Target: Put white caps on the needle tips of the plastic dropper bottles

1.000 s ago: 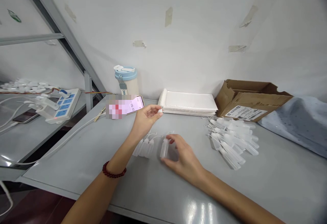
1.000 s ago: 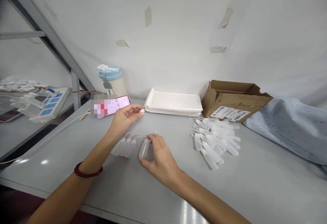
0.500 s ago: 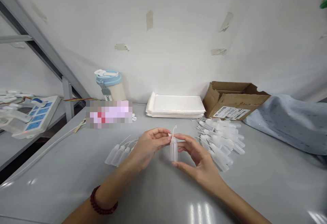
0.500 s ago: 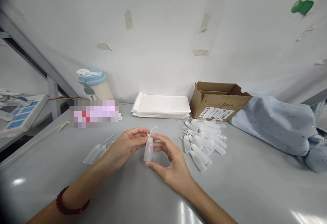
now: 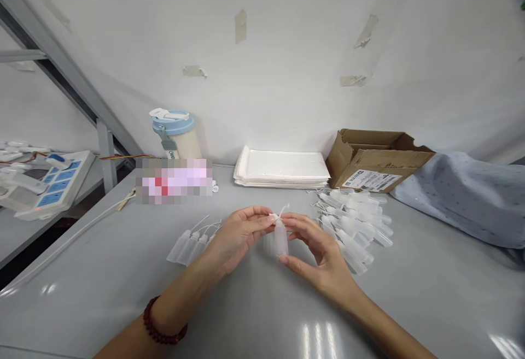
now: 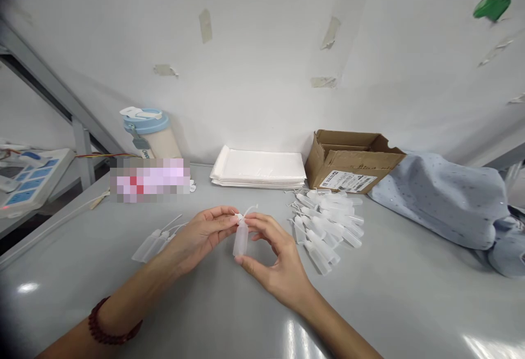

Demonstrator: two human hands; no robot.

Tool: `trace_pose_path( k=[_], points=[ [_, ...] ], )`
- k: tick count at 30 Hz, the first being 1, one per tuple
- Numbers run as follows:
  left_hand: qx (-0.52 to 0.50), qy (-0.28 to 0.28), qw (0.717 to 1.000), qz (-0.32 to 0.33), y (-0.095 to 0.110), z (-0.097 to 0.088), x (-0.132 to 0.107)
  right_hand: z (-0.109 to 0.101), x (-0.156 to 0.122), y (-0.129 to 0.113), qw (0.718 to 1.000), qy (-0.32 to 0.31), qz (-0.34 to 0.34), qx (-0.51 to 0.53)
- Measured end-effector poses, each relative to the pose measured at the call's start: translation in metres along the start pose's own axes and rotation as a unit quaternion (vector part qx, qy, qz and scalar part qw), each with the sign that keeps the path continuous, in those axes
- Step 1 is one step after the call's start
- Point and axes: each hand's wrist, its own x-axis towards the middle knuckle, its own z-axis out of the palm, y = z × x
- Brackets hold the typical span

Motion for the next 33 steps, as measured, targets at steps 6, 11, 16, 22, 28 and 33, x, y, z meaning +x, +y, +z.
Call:
trace_pose_path(
  k=[6,11,16,22,28,33],
  points=[
    [-0.008,-0.003,1.000,-0.009,0.000,-0.002,0.002,-0.001,0.000,0.000,0.998,-0.011,0.028,0.053],
    [-0.006,-0.047,0.999,-0.020,0.002,-0.007,0.006,-0.005,0.002,-0.003,0.986,-0.042,0.072,0.142],
    [0.014,-0.080,0.996,-0.022,0.006,-0.008,0.007,-0.007,0.003,-0.001,0.974,-0.064,0.089,0.196],
    [0.007,-0.119,0.993,-0.022,0.006,-0.005,0.006,-0.009,0.004,-0.003,0.959,-0.098,0.105,0.243],
    [0.000,-0.159,0.987,-0.025,0.007,-0.007,0.007,-0.011,0.005,-0.006,0.942,-0.126,0.115,0.290],
    [0.022,-0.156,0.987,-0.018,0.008,-0.009,0.006,-0.019,0.008,-0.007,0.933,-0.150,0.134,0.297]
  ],
)
